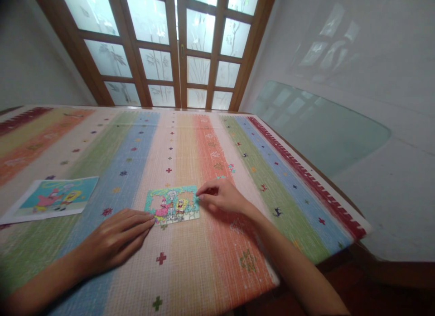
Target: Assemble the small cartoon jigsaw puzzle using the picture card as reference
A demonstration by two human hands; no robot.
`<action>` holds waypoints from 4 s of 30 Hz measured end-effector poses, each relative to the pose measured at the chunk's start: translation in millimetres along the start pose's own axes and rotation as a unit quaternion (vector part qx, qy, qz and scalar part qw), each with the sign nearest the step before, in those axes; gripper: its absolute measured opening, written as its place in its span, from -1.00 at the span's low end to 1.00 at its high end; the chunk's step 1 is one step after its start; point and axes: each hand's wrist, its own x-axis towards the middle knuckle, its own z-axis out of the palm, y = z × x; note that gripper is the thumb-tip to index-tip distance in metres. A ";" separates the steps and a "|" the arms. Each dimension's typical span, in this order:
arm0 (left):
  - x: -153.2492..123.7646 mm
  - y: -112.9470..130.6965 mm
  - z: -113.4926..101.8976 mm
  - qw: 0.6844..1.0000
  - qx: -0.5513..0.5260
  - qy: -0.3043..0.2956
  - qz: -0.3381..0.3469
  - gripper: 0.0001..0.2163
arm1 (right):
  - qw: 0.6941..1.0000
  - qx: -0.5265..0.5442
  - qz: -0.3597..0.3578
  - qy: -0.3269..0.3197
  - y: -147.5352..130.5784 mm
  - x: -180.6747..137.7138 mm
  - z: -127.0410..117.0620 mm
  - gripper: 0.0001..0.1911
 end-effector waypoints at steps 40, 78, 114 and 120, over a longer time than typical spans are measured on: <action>-3.7 1.6 -1.5 1.000 -0.012 -0.009 -0.025 -0.72 | 0.956 -0.227 -0.127 0.135 -2.8 -4.2 56.4 -0.83; -4.8 1.4 -2.2 0.999 0.024 -0.026 -0.006 -0.74 | 0.938 -0.294 -0.181 0.011 -4.5 -11.3 38.0 -0.45; -6.7 1.2 -8.2 0.999 0.003 0.052 -0.012 -0.76 | 0.925 -0.295 -0.239 -0.025 -11.7 -5.4 63.6 -0.41; 0.3 2.2 -6.8 0.997 0.030 0.075 -0.011 -0.88 | 0.933 -0.300 -0.197 0.015 -11.0 -4.8 48.2 -0.53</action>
